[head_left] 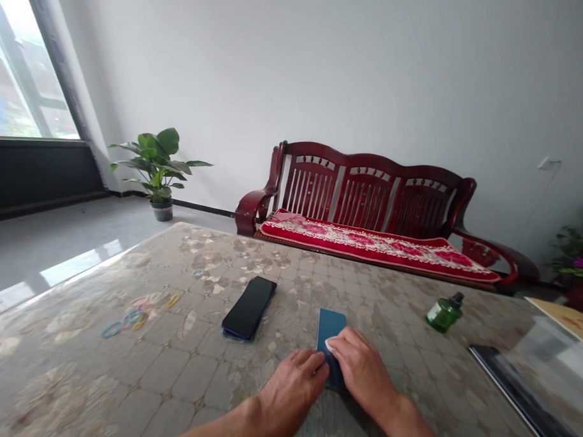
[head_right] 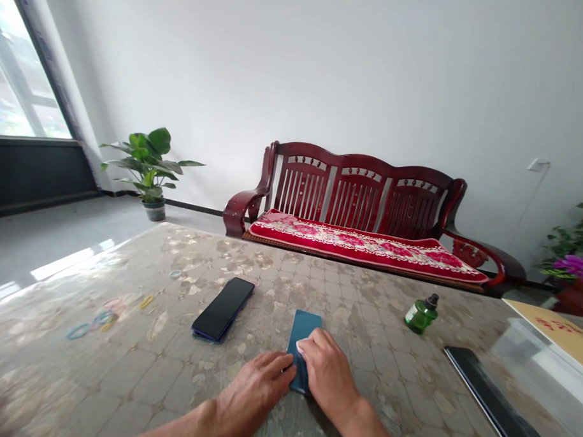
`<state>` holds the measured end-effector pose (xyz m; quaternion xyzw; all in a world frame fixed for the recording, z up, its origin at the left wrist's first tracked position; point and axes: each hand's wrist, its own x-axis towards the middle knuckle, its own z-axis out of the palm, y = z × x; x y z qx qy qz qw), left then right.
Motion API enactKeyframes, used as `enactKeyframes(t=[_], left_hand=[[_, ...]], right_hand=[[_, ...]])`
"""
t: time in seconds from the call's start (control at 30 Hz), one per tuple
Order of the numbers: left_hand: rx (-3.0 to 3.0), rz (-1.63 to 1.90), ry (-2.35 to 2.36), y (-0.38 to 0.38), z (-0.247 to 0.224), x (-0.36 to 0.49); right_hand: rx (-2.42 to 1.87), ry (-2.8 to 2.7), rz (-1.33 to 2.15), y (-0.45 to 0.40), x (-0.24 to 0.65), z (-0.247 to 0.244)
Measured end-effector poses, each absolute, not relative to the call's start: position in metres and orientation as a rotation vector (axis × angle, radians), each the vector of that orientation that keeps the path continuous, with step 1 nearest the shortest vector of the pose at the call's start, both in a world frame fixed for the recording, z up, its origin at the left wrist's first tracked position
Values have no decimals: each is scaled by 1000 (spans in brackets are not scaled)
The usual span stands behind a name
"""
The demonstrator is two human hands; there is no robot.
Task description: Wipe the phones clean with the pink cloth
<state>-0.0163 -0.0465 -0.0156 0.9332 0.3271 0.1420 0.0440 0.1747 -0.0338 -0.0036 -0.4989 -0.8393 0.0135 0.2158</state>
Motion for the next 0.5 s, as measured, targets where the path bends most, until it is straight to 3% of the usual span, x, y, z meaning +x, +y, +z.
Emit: enactKeyframes(t=[0.23, 0.5], left_hand=[[2866, 544, 977, -51, -15, -22], [2894, 467, 950, -54, -14, -24]], right_hand=[[-1580, -2213, -38, 23, 167, 2], [-1481, -2319, 72, -17, 165, 6]])
